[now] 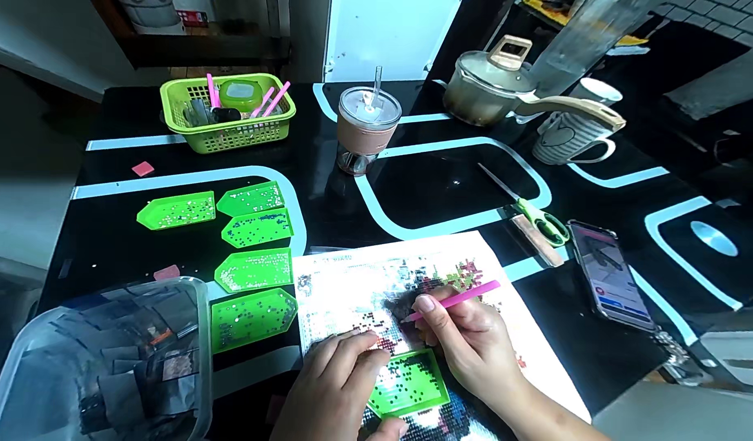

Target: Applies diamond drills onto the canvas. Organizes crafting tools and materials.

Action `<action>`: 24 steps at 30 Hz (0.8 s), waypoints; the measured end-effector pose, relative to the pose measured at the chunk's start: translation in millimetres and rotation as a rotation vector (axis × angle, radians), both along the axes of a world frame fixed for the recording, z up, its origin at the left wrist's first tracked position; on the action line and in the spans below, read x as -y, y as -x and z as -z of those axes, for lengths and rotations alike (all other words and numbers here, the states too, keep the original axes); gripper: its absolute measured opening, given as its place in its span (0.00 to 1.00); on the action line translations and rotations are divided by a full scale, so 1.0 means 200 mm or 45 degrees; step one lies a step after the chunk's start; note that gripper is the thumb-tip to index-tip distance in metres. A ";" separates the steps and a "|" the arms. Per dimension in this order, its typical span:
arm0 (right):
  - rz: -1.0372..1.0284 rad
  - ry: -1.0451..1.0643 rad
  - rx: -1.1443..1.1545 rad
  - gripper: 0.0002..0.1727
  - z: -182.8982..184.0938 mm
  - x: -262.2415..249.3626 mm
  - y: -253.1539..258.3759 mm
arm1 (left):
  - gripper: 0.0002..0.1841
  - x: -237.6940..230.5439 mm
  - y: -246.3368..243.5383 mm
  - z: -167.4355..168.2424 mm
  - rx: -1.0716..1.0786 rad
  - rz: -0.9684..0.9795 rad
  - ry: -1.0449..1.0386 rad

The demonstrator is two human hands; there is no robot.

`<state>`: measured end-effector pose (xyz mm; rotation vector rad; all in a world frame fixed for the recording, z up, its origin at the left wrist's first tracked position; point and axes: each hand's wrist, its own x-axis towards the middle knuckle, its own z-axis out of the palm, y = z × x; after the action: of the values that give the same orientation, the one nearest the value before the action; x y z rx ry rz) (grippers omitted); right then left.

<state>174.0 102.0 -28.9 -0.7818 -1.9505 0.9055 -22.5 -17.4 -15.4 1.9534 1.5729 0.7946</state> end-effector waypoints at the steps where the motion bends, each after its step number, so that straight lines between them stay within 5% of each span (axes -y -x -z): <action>1: 0.001 -0.008 0.004 0.15 0.00 0.00 0.00 | 0.27 0.00 0.00 0.00 0.000 0.002 0.001; 8: -0.012 0.244 -0.133 0.15 -0.05 -0.01 -0.02 | 0.27 0.00 0.00 0.00 0.008 -0.003 -0.013; 13: -0.293 0.012 -0.011 0.20 -0.06 0.07 -0.06 | 0.26 0.00 0.00 0.01 0.012 -0.009 -0.037; 24: -0.298 -0.076 0.019 0.19 -0.01 0.10 -0.05 | 0.26 0.00 0.00 0.02 0.005 -0.019 -0.056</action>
<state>183.4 81.7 -26.3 -0.5346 -2.1024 0.9752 -21.6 -17.3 -18.5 1.9718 1.5825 0.8455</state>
